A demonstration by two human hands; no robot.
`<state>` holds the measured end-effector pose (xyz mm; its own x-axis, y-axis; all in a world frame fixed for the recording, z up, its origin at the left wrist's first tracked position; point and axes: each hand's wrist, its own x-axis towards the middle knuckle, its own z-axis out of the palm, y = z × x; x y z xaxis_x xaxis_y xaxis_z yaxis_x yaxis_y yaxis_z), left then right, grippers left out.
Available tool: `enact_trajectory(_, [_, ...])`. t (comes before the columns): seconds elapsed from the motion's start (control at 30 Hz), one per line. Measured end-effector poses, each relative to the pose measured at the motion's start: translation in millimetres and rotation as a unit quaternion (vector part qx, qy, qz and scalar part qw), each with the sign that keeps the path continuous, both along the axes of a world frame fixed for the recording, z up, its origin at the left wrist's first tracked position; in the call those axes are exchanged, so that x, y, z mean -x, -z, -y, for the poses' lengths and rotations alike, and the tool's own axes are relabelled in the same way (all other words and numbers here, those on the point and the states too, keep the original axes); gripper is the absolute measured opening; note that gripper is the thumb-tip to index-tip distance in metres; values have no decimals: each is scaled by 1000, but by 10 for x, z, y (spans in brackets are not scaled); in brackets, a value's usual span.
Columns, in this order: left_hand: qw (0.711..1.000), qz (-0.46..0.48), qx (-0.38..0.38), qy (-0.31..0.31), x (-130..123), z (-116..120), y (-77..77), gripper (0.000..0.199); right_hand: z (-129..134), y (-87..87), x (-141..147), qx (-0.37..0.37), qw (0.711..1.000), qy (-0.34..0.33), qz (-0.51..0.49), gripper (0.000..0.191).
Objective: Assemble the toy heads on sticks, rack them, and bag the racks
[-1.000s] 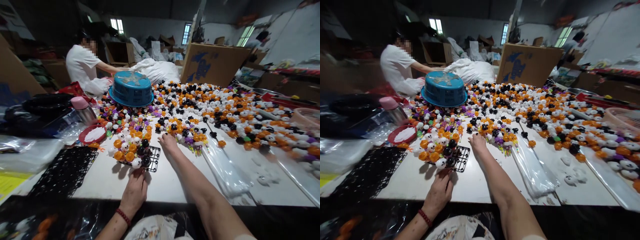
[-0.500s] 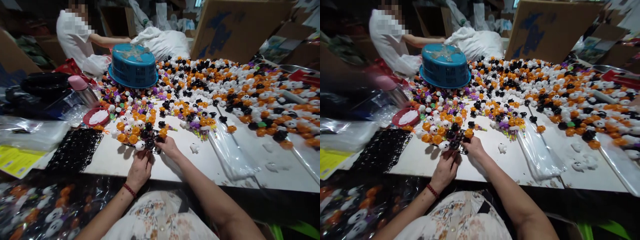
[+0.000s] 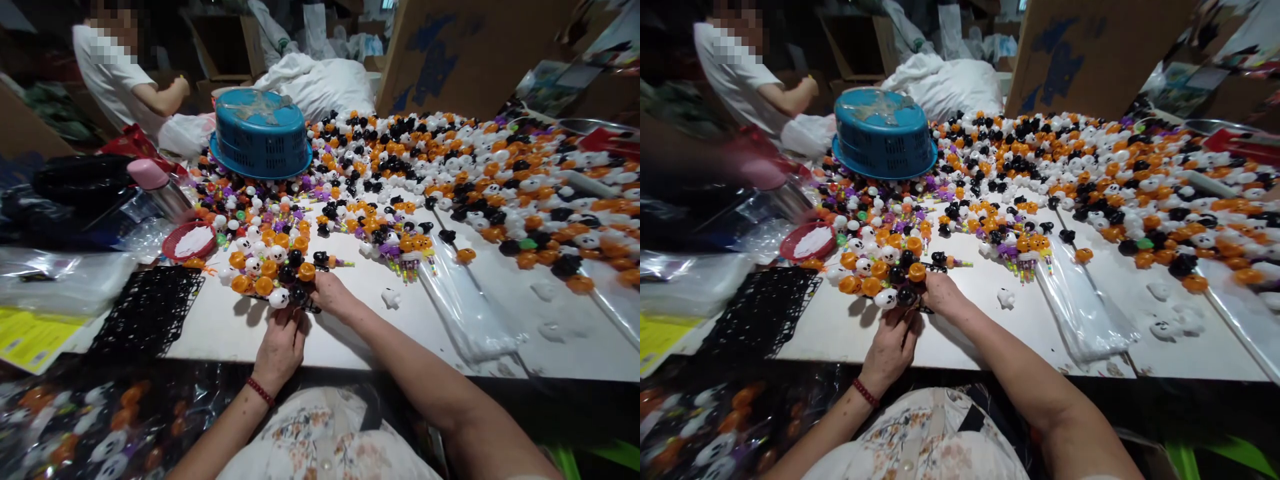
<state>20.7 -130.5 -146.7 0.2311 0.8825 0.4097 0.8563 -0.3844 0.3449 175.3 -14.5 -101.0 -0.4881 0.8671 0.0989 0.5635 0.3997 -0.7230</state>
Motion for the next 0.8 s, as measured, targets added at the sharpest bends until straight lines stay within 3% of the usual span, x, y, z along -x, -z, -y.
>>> enact_trajectory(0.33, [1000, -27, -9, 10, 14, -9, 30, 42, 44, 217, 75, -33, 999, 5, -27, 19])
enact_trajectory(0.43, [999, -35, -12, 12, 28, -14, 64, 44, 11, 210, -33, -23, 999, 2, -40, 16])
enact_trajectory(0.5, [999, -41, -10, 14, 34, -14, 86, 46, -54, 192, -177, -29, 998, 39, -49, 21])
enact_trajectory(0.63, [999, -40, -23, 13, 35, -9, 99, 44, -272, 171, -485, -76, 979, 178, 71, 23])
enact_trajectory(0.73, [999, -26, -29, 7, 34, -10, 93, 44, -382, 176, -588, -60, 960, 189, 196, 18])
enact_trajectory(0.8, [999, -15, -36, 8, 39, -7, 94, 46, -374, 176, -591, -48, 958, 184, 214, 19])
